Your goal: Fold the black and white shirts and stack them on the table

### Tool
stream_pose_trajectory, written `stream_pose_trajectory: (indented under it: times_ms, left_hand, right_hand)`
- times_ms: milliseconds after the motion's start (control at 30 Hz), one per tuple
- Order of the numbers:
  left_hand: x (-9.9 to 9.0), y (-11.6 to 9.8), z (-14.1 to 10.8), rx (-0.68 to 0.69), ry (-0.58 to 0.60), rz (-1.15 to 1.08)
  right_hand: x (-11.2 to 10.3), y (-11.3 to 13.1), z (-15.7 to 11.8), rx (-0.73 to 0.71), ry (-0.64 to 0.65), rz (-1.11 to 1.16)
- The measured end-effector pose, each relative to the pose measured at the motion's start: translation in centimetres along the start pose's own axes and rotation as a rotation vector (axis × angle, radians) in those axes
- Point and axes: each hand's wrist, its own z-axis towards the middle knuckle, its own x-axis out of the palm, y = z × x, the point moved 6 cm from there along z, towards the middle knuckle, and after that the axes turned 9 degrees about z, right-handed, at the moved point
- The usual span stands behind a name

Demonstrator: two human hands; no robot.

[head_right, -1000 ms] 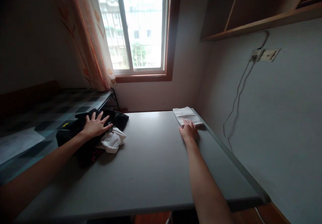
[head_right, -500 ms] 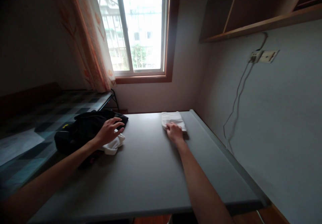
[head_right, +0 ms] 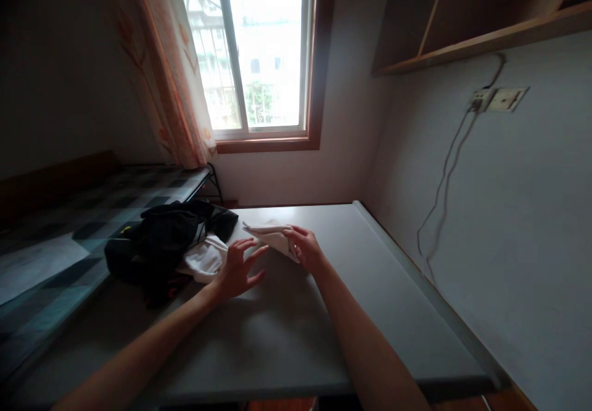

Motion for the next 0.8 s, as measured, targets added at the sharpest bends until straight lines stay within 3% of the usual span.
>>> stream_pose_trajectory:
  times_ms: [167, 400, 467, 567, 633, 700, 733, 800]
  left_hand:
    - [1.1, 0.0, -0.7, -0.037, 0.068, 0.022]
    - [-0.2, 0.6, -0.4, -0.036, 0.111, -0.064]
    - [-0.2, 0.5, -0.4, 0.003, 0.185, -0.133]
    - [0.4, 0.0, -0.7, 0.041, 0.317, -0.231]
    - [0.7, -0.1, -0.7, 0.037, 0.358, -0.272]
    - [0.9, -0.1, -0.7, 0.020, 0.359, -0.285]
    - [0.9, -0.1, -0.6, 0.010, 0.354, -0.285]
    - [0.8, 0.0, -0.6, -0.005, 0.344, -0.283]
  right_hand:
    - [-0.5, 0.1, 0.2, 0.054, -0.030, 0.102]
    - [-0.6, -1.0, 0.7, 0.099, -0.099, 0.163]
    - [-2.5, 0.0, 1.1, -0.011, -0.234, 0.172]
    - [-7.1, 3.1, 0.8, -0.311, -0.541, 0.042]
    - [-9.9, 5.5, -0.5, -0.525, -0.808, -0.213]
    - [-11.2, 7.5, -1.8, -0.703, -0.997, -0.506]
    - [-11.2, 7.9, -1.9, -0.748, -1.003, -0.615]
    - [-10.6, 7.5, -0.9, -0.707, -0.825, -0.737]
